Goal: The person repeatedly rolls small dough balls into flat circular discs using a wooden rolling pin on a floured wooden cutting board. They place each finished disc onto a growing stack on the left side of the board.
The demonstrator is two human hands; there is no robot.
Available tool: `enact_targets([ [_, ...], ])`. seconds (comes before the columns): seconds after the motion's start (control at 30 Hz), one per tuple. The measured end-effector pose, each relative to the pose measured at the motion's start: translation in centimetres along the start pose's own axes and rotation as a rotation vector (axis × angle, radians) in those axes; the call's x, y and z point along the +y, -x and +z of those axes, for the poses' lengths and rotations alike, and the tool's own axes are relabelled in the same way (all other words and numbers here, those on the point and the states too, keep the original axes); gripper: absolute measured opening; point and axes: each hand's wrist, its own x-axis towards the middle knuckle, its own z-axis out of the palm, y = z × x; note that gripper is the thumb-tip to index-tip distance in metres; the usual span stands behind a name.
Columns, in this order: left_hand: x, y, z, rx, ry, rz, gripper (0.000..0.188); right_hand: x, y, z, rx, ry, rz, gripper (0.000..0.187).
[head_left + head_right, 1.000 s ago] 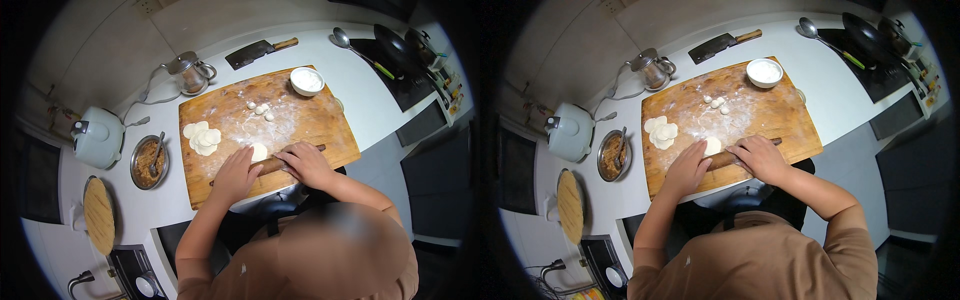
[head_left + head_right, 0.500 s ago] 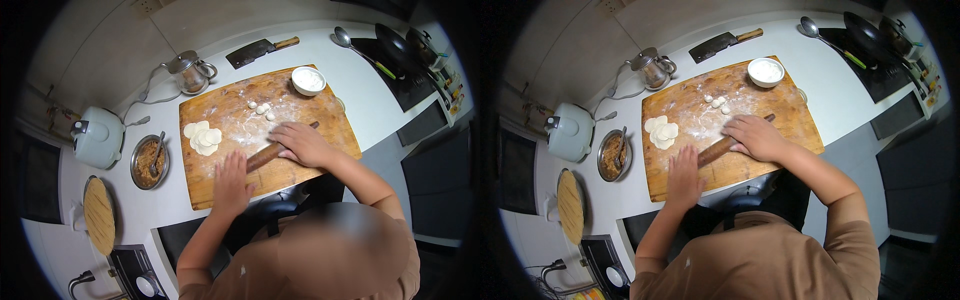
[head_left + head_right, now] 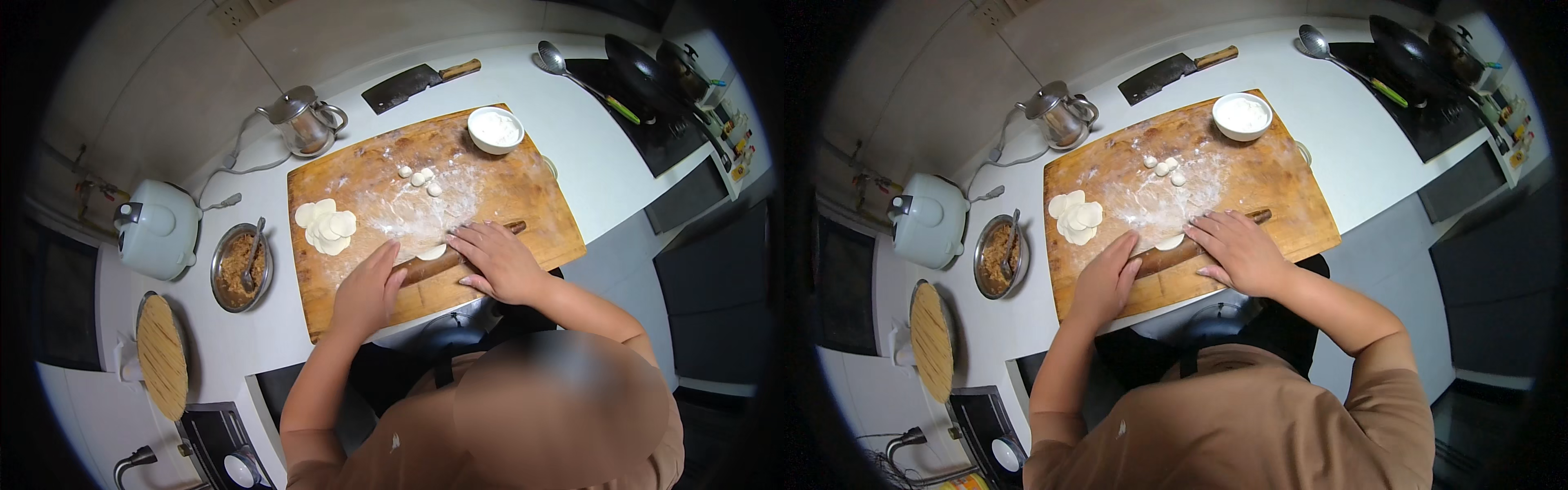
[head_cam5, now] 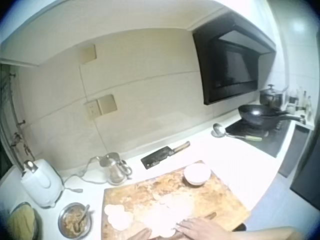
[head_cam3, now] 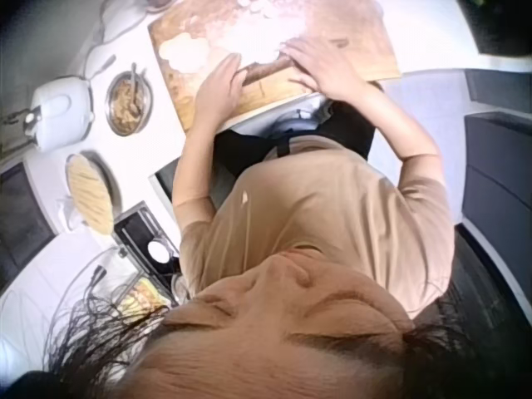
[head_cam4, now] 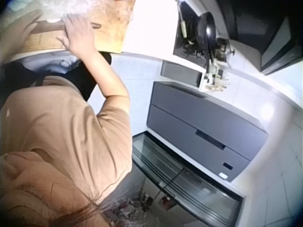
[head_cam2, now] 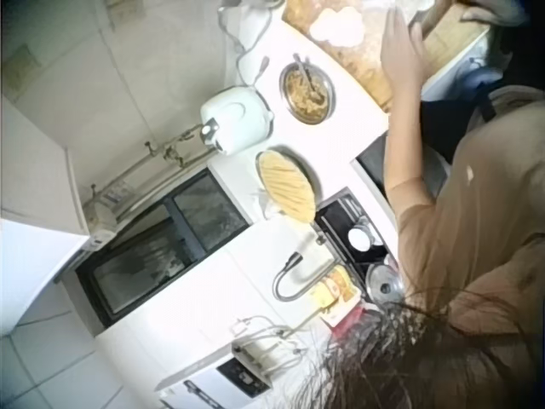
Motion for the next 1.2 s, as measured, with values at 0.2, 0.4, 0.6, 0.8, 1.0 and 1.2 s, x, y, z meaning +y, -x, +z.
enact_targets([
  [0.2,0.2,-5.4,0.5,-0.159,0.316,0.003,0.032,-0.8,0.7,-0.3,-0.013,-0.093,0.003,0.056],
  [0.4,1.3,-4.8,1.3,-0.308,0.335,-0.024,0.037,-0.5,0.6,0.1,-0.004,-0.041,0.027,0.053],
  [0.6,0.5,-4.3,1.7,-0.294,0.529,-0.291,0.018,-0.6,-0.3,0.4,0.038,-0.011,0.008,0.047],
  [0.8,0.2,-2.9,1.8,-0.081,1.042,-0.202,0.017,-0.5,-0.7,0.7,0.039,-0.011,0.023,0.046],
  [1.0,-4.5,-3.5,-2.5,0.344,1.023,-0.28,0.03,1.3,0.4,-0.3,0.074,0.04,0.158,0.048],
  [1.2,-10.0,-5.9,-2.8,0.397,0.496,-0.347,0.035,3.4,1.2,-1.1,0.254,0.166,0.494,0.049],
])
